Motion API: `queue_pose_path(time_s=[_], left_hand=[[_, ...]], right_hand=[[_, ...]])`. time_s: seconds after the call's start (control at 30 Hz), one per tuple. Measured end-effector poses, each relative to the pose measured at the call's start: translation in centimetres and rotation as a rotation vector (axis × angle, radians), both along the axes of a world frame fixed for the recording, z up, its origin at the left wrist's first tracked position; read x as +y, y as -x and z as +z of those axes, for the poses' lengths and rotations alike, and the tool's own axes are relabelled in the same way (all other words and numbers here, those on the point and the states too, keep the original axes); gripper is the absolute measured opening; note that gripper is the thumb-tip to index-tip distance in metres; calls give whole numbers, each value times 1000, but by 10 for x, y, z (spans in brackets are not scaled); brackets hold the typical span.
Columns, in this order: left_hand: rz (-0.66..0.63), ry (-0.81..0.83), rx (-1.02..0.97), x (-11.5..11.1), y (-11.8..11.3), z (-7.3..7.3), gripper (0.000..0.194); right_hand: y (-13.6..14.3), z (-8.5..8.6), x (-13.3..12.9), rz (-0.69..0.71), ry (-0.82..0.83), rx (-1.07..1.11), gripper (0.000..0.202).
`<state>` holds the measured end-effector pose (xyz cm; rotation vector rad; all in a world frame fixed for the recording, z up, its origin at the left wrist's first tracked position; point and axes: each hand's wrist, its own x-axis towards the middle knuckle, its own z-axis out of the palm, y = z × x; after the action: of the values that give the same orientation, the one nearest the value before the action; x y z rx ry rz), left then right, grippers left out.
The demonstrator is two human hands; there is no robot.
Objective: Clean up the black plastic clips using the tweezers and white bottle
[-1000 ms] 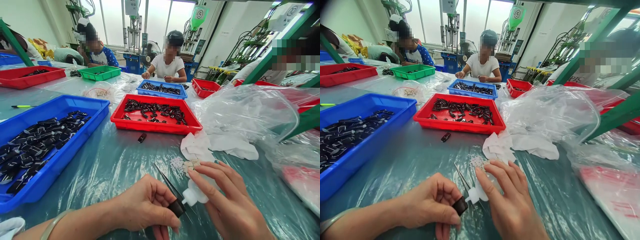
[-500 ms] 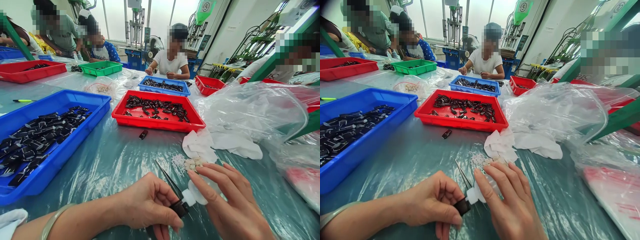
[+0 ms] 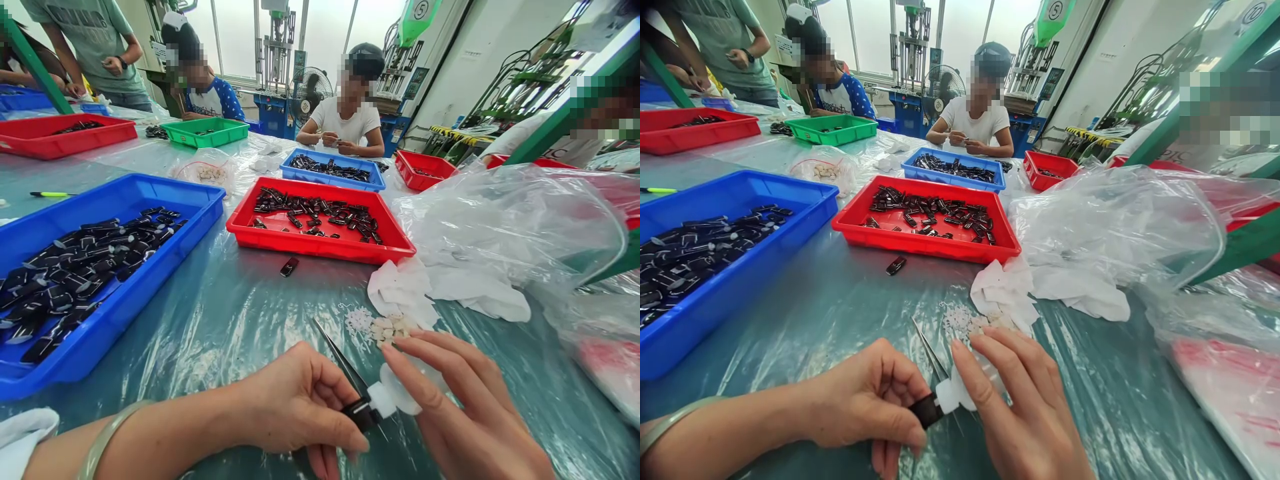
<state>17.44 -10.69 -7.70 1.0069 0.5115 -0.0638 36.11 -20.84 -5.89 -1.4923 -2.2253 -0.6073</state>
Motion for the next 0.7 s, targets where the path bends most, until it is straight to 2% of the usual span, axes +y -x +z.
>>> queue_pose_path(time_s=[0.37,0.57,0.7], left_hand=[[17,7,5,-1,2,-1,21],[13,12,3,-1,2,-1,21],[8,20,7,-1,2,1,20]], right_hand=[[-2,-1,-2,20,-61,48,36],[-2,2,-6,4,32,49,40],[-4,0,-6,19,32,30,39]])
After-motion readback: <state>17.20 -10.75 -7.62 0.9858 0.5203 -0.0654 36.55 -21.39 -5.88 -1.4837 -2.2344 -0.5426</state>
